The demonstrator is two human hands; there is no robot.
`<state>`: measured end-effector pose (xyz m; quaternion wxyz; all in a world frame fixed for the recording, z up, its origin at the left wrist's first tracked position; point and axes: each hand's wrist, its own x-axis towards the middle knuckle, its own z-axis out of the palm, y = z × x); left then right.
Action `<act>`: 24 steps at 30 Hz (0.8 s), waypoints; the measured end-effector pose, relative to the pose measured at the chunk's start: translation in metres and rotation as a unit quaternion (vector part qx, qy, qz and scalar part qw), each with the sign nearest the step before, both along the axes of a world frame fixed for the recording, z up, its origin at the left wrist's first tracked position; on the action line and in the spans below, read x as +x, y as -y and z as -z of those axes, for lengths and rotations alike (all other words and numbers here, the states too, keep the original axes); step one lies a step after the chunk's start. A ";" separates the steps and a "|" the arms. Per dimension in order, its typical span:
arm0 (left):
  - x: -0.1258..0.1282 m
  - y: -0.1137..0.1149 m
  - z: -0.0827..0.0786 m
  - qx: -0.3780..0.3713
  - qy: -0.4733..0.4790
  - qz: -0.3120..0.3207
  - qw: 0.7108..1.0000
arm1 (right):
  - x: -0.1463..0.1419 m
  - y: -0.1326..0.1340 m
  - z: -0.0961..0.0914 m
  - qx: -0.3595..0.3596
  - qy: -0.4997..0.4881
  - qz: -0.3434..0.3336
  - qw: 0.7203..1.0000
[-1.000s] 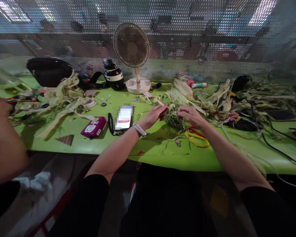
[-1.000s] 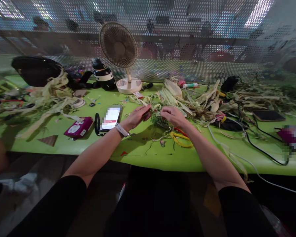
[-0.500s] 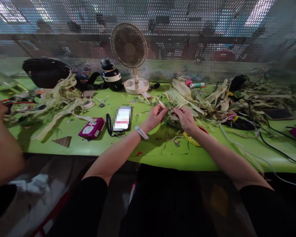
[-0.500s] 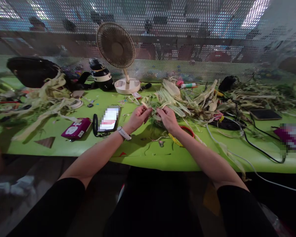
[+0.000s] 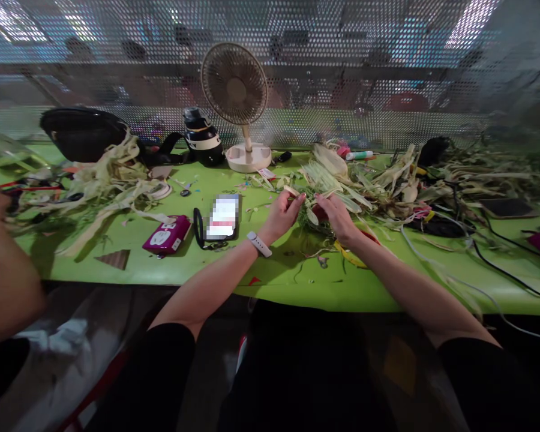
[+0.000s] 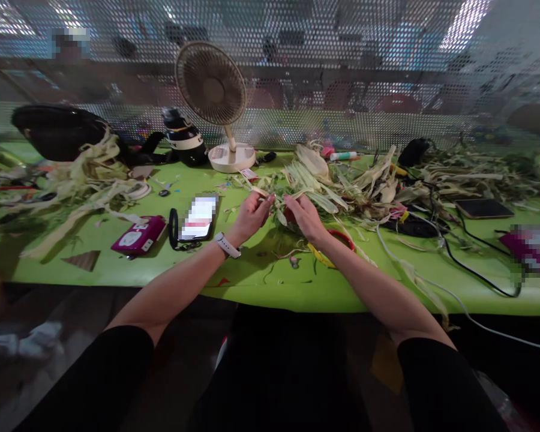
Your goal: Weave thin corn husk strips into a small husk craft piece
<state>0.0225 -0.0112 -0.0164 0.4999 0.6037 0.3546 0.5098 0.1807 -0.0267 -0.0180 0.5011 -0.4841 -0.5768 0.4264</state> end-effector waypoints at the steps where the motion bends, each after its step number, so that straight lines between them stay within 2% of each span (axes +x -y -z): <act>1: 0.000 0.001 -0.001 0.008 -0.007 -0.010 1.000 | -0.001 0.002 -0.001 0.002 -0.001 -0.025 1.000; 4: -0.001 0.004 -0.002 0.022 -0.031 -0.031 0.999 | -0.007 0.006 0.000 0.016 -0.023 -0.075 0.997; 7: 0.000 0.009 -0.003 0.030 -0.048 -0.043 0.997 | -0.013 0.005 0.006 0.019 -0.047 -0.031 0.998; 10: 0.002 0.012 -0.003 0.039 -0.059 -0.054 0.996 | -0.016 0.002 0.011 0.059 -0.044 0.030 0.997; 12: 0.002 0.014 -0.003 0.044 -0.061 -0.058 0.995 | -0.016 0.000 0.014 0.079 -0.032 0.035 0.996; 16: 0.001 0.014 -0.006 0.047 -0.045 -0.065 0.996 | -0.015 -0.002 0.016 0.069 -0.026 0.034 0.997; 24: 0.006 0.011 -0.007 -0.077 0.076 -0.080 0.991 | -0.020 0.003 0.015 0.104 -0.062 0.044 0.992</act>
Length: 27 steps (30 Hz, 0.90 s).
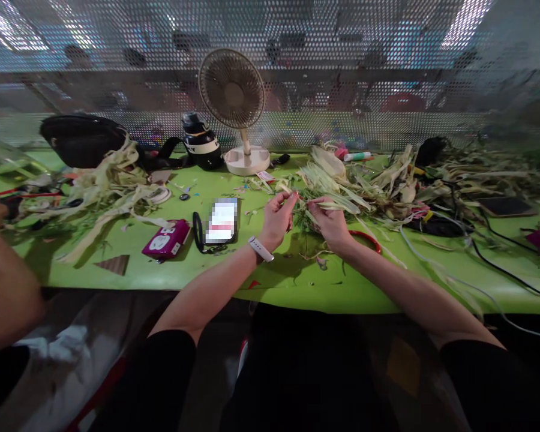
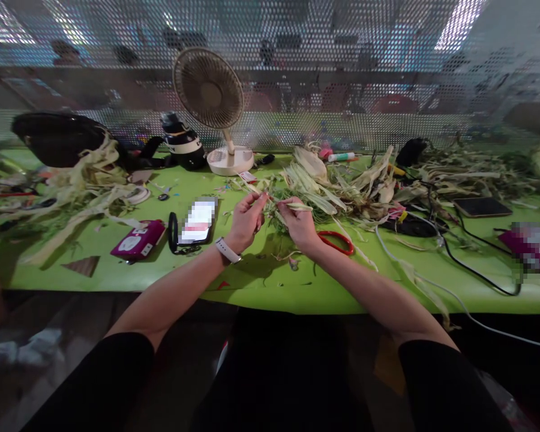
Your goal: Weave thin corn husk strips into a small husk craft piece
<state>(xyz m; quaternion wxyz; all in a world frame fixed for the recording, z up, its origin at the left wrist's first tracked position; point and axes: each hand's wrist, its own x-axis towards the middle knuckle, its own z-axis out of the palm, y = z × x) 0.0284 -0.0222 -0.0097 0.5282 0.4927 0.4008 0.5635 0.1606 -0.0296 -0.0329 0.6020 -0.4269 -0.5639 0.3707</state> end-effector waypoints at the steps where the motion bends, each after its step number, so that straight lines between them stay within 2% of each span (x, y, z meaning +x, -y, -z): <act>1: 0.001 0.000 0.001 -0.004 0.017 -0.003 1.000 | 0.000 0.001 0.000 -0.008 -0.002 -0.004 1.000; 5: 0.002 -0.002 0.006 0.025 0.050 -0.012 0.998 | 0.000 0.002 -0.002 -0.035 0.003 -0.009 0.999; 7: -0.001 -0.005 0.008 0.034 0.041 0.006 0.999 | 0.001 0.002 -0.003 -0.040 0.011 0.000 0.999; 10: -0.005 -0.010 0.010 0.006 0.026 0.087 0.996 | 0.003 0.001 -0.004 -0.048 -0.006 0.001 0.999; 13: -0.007 -0.012 0.013 -0.024 0.047 0.185 0.981 | 0.004 0.001 -0.005 -0.053 -0.066 -0.023 0.996; 16: -0.010 -0.012 0.014 -0.044 0.076 0.227 0.970 | 0.004 -0.001 -0.004 -0.062 -0.129 -0.021 0.989; 20: -0.013 -0.015 0.013 -0.053 0.051 0.221 0.973 | 0.005 -0.004 -0.004 -0.067 -0.172 0.005 0.983; 23: -0.013 -0.016 0.012 0.003 0.008 0.188 0.982 | 0.007 -0.003 -0.007 -0.083 -0.168 -0.012 0.982; 27: -0.012 -0.014 0.008 0.080 -0.003 0.153 0.985 | 0.009 0.002 -0.012 -0.104 -0.111 -0.049 0.987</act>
